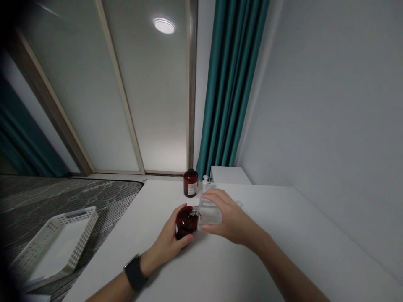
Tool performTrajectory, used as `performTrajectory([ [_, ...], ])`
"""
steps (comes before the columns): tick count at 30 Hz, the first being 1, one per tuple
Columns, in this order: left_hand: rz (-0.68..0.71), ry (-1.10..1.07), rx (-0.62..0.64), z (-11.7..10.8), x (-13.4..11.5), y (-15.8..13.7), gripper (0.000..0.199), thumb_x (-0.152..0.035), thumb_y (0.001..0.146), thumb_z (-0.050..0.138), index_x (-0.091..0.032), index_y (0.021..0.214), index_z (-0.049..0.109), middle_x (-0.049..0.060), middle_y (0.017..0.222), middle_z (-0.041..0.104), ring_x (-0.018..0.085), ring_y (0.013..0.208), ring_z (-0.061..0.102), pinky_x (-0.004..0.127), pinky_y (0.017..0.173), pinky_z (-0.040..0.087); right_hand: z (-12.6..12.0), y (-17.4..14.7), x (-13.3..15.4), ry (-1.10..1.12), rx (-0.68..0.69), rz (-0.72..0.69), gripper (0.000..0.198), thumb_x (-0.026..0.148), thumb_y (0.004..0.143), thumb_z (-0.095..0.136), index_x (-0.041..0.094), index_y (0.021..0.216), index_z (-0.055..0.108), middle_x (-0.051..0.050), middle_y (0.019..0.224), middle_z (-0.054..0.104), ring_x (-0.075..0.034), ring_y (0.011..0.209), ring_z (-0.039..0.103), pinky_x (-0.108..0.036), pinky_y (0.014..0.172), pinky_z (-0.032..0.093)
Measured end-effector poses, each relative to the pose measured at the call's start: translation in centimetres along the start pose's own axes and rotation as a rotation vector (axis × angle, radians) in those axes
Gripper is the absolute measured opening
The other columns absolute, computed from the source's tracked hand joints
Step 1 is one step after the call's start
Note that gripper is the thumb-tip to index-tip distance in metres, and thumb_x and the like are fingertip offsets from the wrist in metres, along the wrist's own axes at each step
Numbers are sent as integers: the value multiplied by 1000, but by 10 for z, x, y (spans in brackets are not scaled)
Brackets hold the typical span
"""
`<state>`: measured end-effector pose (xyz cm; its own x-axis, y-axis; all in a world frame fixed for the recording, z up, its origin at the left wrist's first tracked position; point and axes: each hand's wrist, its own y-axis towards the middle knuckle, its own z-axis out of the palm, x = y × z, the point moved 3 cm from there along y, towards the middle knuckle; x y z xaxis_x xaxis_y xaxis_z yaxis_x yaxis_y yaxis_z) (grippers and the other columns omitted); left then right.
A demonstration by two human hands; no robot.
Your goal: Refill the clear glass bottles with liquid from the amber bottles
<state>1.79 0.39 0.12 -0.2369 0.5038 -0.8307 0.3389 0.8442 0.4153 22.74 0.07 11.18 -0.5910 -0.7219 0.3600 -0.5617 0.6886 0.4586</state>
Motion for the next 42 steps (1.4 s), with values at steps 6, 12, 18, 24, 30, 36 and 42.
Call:
performTrajectory([
  [6, 4, -1, 9, 0, 1, 0, 76, -26, 82, 70, -17, 145, 31, 17, 144, 48, 32, 133, 48, 52, 115, 35, 0, 0, -1, 1, -2, 5, 64, 28, 75, 82, 19, 131, 52, -16, 131, 59, -30, 124, 57, -49, 107, 49],
  [12, -8, 14, 0, 0, -1, -1, 76, -23, 80, 71, -18, 145, 32, 15, 144, 50, 33, 132, 50, 52, 115, 36, -1, 1, 1, 16, 1, 21, 63, 28, 75, 80, 21, 132, 53, -15, 131, 60, -30, 124, 57, -49, 107, 49],
  [18, -14, 20, -2, 0, -3, 0, 76, -24, 80, 71, -17, 145, 32, 16, 143, 50, 32, 131, 50, 51, 114, 38, -1, 1, 0, 26, 4, 26, 63, 30, 76, 80, 23, 133, 53, -14, 132, 59, -30, 125, 57, -50, 107, 48],
  [24, -7, 22, 1, 0, -4, 0, 76, -26, 81, 71, -17, 145, 32, 15, 143, 51, 31, 131, 51, 49, 114, 38, -1, 0, -1, 27, 17, 65, 65, 29, 75, 81, 23, 133, 53, -14, 135, 55, -30, 128, 55, -49, 109, 47],
  [30, -11, 18, 2, -1, -5, 0, 75, -28, 82, 71, -17, 145, 32, 17, 143, 50, 32, 131, 51, 51, 114, 38, 0, -1, -1, 37, 20, 87, 65, 29, 75, 81, 24, 134, 53, -14, 137, 51, -30, 130, 53, -51, 111, 45],
  [36, -11, 18, -2, -1, -6, 0, 74, -27, 81, 71, -18, 145, 33, 15, 143, 51, 32, 131, 51, 50, 114, 38, 1, -3, -2, 41, -10, 81, 67, 29, 74, 82, 24, 135, 53, -14, 135, 49, -31, 130, 53, -50, 110, 46],
  [42, -6, 25, -16, -1, -3, 0, 75, -26, 80, 72, -18, 145, 35, 15, 142, 51, 32, 130, 52, 50, 114, 39, 2, -3, -3, 45, -20, 68, 67, 30, 75, 81, 26, 135, 54, -12, 132, 51, -31, 126, 56, -49, 108, 49],
])
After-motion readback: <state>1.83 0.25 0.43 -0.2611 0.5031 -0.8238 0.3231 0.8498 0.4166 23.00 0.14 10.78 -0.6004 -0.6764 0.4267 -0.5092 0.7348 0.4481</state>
